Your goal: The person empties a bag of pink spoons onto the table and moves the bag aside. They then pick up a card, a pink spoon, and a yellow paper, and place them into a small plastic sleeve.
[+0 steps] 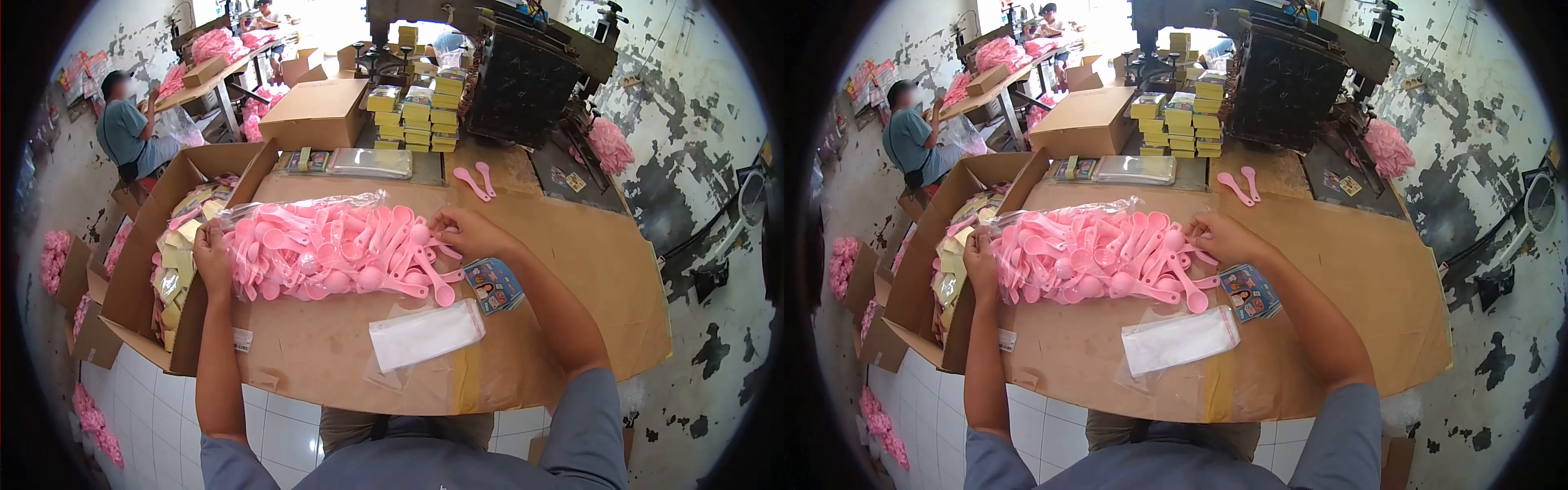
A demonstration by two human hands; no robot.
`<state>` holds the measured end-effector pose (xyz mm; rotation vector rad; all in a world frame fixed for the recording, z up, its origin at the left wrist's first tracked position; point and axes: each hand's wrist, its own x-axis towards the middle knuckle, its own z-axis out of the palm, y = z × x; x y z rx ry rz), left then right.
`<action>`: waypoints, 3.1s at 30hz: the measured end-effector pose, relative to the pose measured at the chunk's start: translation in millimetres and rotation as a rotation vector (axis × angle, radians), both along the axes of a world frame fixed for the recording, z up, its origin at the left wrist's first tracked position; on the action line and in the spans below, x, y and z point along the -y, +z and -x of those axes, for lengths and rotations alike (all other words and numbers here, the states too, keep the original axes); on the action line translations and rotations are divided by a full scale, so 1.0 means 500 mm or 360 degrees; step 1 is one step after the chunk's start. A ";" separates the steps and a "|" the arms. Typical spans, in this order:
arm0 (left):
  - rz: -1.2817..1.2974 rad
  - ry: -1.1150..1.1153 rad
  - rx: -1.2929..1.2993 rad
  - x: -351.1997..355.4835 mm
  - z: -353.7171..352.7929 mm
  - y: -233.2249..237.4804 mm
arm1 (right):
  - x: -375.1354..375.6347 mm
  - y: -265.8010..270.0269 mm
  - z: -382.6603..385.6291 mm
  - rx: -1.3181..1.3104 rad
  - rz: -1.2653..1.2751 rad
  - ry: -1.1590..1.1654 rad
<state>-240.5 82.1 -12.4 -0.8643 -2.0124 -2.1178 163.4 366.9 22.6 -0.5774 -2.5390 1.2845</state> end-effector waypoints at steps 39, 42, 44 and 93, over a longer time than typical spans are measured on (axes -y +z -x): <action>0.0175 -0.0015 0.0000 0.007 0.007 -0.008 | -0.047 -0.005 -0.006 0.0291 -0.0821 -0.0127; 0.0151 -0.0012 -0.0012 0.003 0.011 -0.011 | -0.066 0.048 -0.040 0.0259 -0.0831 -0.0327; 0.0113 -0.0038 0.0014 0.003 0.012 -0.014 | -0.105 0.077 -0.063 0.0288 -0.0833 -0.0531; 0.0218 -0.0005 -0.0022 0.005 0.021 -0.023 | 0.124 0.239 -0.167 -0.1249 0.0646 0.0130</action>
